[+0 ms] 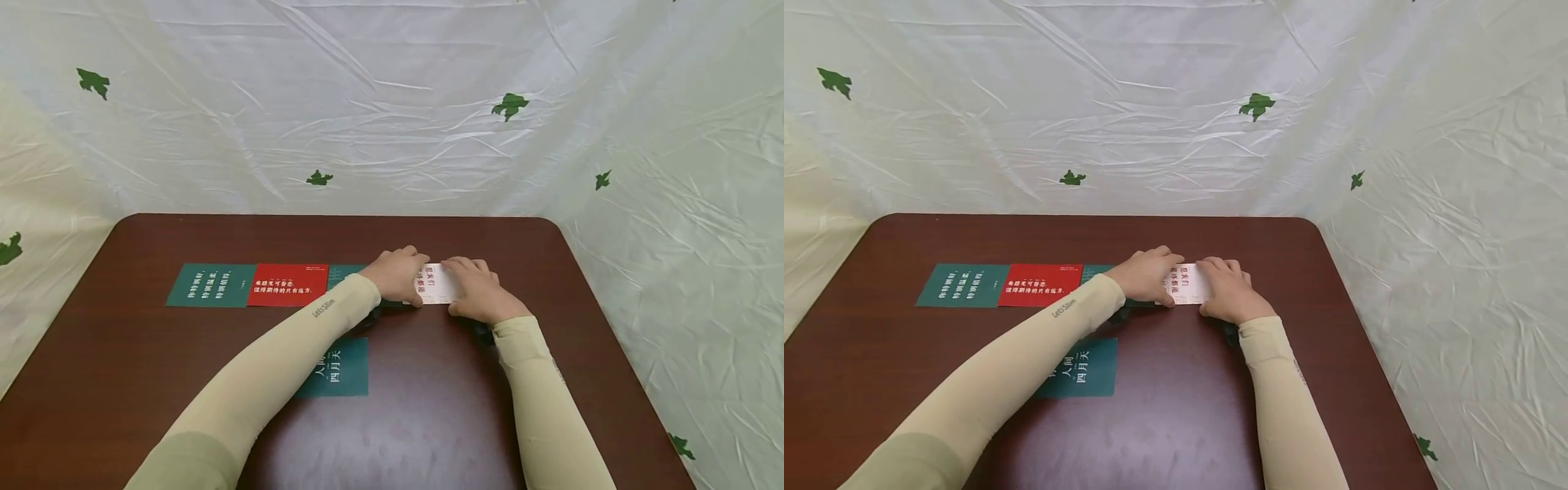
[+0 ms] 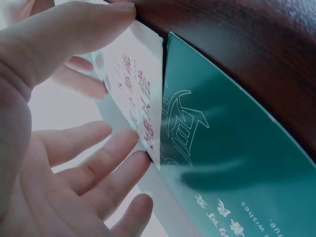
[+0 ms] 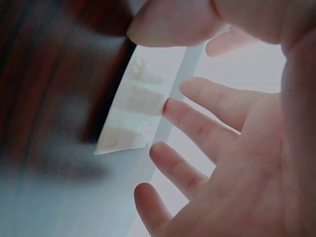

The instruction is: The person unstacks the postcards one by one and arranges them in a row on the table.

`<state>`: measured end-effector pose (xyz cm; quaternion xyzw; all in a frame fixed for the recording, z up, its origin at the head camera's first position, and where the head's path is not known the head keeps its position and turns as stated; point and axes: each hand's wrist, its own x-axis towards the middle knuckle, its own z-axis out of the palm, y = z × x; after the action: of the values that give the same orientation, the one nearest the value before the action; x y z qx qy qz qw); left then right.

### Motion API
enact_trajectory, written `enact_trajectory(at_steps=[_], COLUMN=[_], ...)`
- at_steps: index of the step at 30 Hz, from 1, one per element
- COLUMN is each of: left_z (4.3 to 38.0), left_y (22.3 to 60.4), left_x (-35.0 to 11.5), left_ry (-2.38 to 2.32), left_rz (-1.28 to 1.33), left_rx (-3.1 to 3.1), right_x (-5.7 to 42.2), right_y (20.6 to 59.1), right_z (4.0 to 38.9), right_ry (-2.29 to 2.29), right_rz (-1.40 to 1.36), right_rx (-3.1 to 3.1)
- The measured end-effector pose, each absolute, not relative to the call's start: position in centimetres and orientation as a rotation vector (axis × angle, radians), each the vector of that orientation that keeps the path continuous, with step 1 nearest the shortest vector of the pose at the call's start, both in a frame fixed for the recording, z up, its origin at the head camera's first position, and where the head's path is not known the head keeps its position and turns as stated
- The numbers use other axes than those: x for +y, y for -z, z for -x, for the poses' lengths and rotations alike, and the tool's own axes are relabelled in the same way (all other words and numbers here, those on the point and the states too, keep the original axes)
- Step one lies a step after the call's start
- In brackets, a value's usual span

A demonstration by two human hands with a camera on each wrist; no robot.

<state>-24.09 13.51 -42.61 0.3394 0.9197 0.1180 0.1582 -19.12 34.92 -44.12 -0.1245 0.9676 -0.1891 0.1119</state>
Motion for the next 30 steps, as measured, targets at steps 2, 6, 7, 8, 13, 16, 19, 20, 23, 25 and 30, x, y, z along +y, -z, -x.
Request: enact_trajectory(at_steps=[2, 6, 7, 8, 13, 16, 19, 20, 23, 25, 30], left_z=[24.2, 24.4, 24.4, 24.3, 23.3, 22.1, 20.5, 19.9, 17.8, 16.3, 13.1], left_y=[42.6, 42.7, 42.7, 42.8, 43.1, 42.6, 41.9, 41.6, 41.2, 41.1, 41.8], left_x=[13.3, 12.9, 12.8, 12.7, 11.3, 10.0, 8.1, 7.2, 4.3, 2.4, -0.7], left_ry=[-0.342, -0.371, -0.386, -0.394, -0.443, -0.506, -0.553, -0.557, -0.566, -0.573, -0.565], left_rz=[-0.963, -0.954, -0.945, -0.937, -0.902, -0.921, -0.939, -0.940, -0.922, -0.900, -0.842], left_rx=[2.635, 2.636, 2.632, 2.628, 2.626, 2.638, 2.656, 2.665, 2.681, 2.681, 2.669], right_x=[34.7, 34.2, 34.1, 33.9, 32.4, 31.2, 29.6, 29.0, 27.0, 25.7, 24.2], right_y=[44.0, 44.0, 44.0, 44.0, 43.4, 42.4, 41.6, 41.4, 41.3, 41.6, 42.4], right_z=[19.3, 19.6, 19.6, 19.6, 19.2, 18.6, 17.6, 17.1, 15.5, 14.2, 11.3], right_ry=[0.553, 0.540, 0.548, 0.560, 0.662, 0.691, 0.651, 0.623, 0.522, 0.473, 0.424], right_rz=[0.374, 0.382, 0.379, 0.377, 0.446, 0.544, 0.655, 0.699, 0.825, 0.901, 1.010], right_rx=[2.844, 2.852, 2.847, 2.840, 2.830, 2.860, 2.881, 2.881, 2.861, 2.823, 2.729])
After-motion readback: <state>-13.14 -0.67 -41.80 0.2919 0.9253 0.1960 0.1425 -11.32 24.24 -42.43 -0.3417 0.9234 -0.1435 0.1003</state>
